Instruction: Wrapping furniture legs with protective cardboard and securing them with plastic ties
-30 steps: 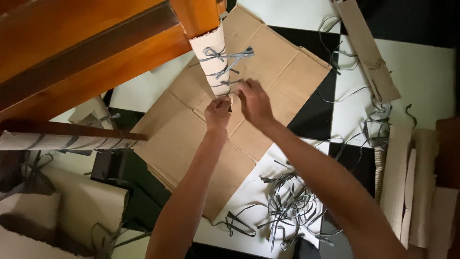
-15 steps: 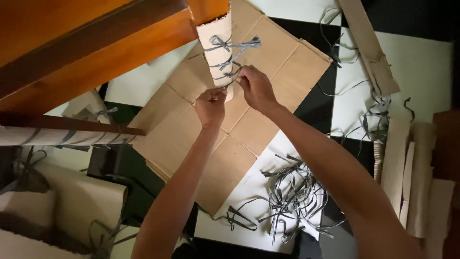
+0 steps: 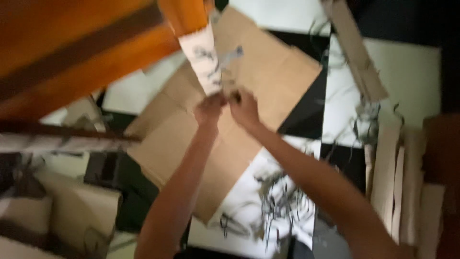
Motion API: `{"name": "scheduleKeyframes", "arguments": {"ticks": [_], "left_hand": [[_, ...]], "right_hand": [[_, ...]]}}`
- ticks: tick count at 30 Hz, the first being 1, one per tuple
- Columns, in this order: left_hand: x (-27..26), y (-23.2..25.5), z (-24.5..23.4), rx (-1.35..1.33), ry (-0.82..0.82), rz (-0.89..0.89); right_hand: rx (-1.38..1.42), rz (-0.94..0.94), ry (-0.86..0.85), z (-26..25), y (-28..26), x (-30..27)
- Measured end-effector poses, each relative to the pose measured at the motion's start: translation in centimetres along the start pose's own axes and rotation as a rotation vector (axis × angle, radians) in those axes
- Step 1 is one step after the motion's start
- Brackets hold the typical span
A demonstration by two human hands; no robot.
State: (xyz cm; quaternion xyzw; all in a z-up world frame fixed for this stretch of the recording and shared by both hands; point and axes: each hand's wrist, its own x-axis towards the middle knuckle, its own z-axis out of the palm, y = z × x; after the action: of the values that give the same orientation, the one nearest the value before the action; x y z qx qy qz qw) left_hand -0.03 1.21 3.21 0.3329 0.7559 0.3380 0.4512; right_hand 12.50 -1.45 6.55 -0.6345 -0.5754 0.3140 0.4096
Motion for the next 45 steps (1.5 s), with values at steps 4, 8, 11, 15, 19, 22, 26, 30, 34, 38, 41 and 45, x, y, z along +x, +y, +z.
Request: {"name": "scheduleKeyframes", "arguments": {"ticks": [4,8,11,15,19,22,26,30,34,38,41,45], "left_hand": [[0.8,-0.5,0.5,-0.11,-0.037,-0.085],[-2.9,2.5,-0.9,-0.312,-0.074,-0.156],[-1.5,1.9,-0.5,-0.326,-0.106,-0.117],[0.8,-0.5,0.6,-0.36,-0.076,-0.108],[-1.4,1.0,-0.4,-0.246,-0.1,-0.076],[-0.1,-1.1,1.0,-0.253,-0.05,-0.119],[-1.1,-0.5,0.9,-0.422,-0.031,-0.188],[-0.8,-0.3,0.8,-0.434,-0.055,-0.197],[-1.1,0.1,0.2,-0.425,-0.117,-0.199],[-2.2,1.5,0.0,-0.412,-0.116,-0.222],[-2.6,2.1,-0.3,-0.409,-0.134,-0.198],[-2.5,1.9,-0.6,-0.375,-0.158,-0.185]], "right_hand": [[0.325,0.388,-0.042,1.5,-0.6,-1.5],[0.714,0.597,-0.041,1.1,-3.5,-2.3],[0.763,0.634,-0.098,0.9,-3.4,-2.3],[0.788,0.65,-0.083,0.7,-3.7,-2.8],[0.712,0.621,-0.012,1.0,-3.6,-3.0],[0.681,0.629,0.02,1.5,-3.1,-3.1],[0.744,0.647,-0.021,3.0,-0.7,-2.8],[0.737,0.624,-0.012,1.9,-2.5,-2.7],[0.675,0.557,-0.017,2.3,-1.4,-2.5],[0.743,0.605,-0.038,2.5,-0.9,-2.5],[0.758,0.649,-0.115,1.6,-1.7,-2.6],[0.774,0.672,-0.12,3.1,0.3,-2.3]]}}
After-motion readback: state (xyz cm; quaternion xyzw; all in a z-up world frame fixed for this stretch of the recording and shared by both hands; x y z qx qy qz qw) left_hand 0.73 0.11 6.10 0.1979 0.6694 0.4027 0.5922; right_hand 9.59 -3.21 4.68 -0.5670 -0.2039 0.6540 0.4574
